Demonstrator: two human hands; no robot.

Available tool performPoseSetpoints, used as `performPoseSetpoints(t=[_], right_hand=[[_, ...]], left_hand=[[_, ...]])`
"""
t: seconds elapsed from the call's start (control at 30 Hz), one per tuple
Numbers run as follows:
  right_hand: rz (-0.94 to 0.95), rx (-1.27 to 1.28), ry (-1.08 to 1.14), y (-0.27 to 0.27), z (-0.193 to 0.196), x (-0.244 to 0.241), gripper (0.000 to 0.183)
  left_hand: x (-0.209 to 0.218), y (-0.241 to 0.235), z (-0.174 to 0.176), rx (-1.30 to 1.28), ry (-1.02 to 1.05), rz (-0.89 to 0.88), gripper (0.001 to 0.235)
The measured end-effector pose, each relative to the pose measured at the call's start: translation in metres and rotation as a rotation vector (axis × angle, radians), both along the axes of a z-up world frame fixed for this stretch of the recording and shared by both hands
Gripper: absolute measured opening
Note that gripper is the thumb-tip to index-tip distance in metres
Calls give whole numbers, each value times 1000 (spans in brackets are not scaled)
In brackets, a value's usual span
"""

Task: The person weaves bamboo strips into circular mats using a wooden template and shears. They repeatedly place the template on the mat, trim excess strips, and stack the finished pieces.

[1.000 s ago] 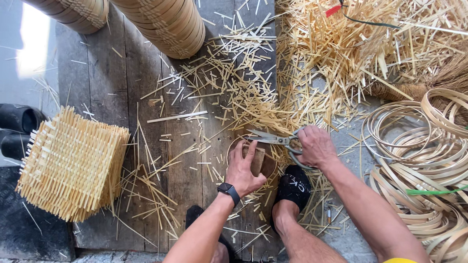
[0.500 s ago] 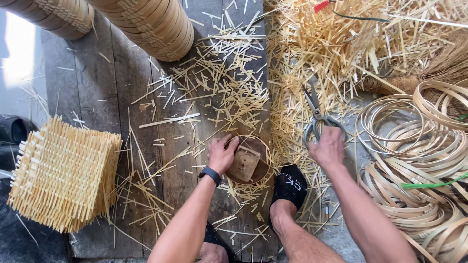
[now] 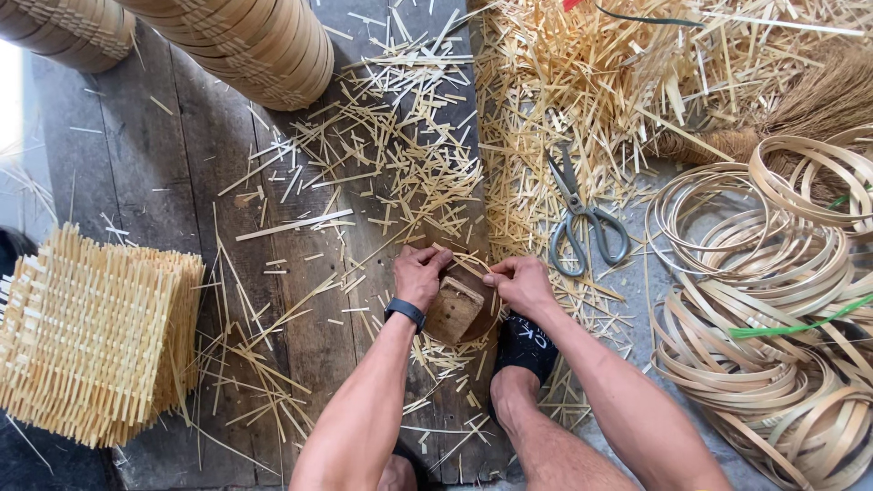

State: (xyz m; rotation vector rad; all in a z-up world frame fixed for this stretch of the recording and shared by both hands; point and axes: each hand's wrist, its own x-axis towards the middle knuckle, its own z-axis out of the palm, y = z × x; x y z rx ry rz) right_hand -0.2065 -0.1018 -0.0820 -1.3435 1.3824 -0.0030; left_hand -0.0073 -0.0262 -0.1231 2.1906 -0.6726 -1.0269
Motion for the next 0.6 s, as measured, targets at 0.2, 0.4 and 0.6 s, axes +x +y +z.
performPoseSetpoints(t=[0.2,0.4,0.6], right_hand=[[350,49,136,-20,7,-26,33],[-664,115,-645,-42,8,-61,43],[64,231,-112,4,-18,-28,47]], left_hand=[[8,17,11,-131,-71,137,40],[15,75,8,146,37,217,39],[22,80,-5,58,395,341,41]])
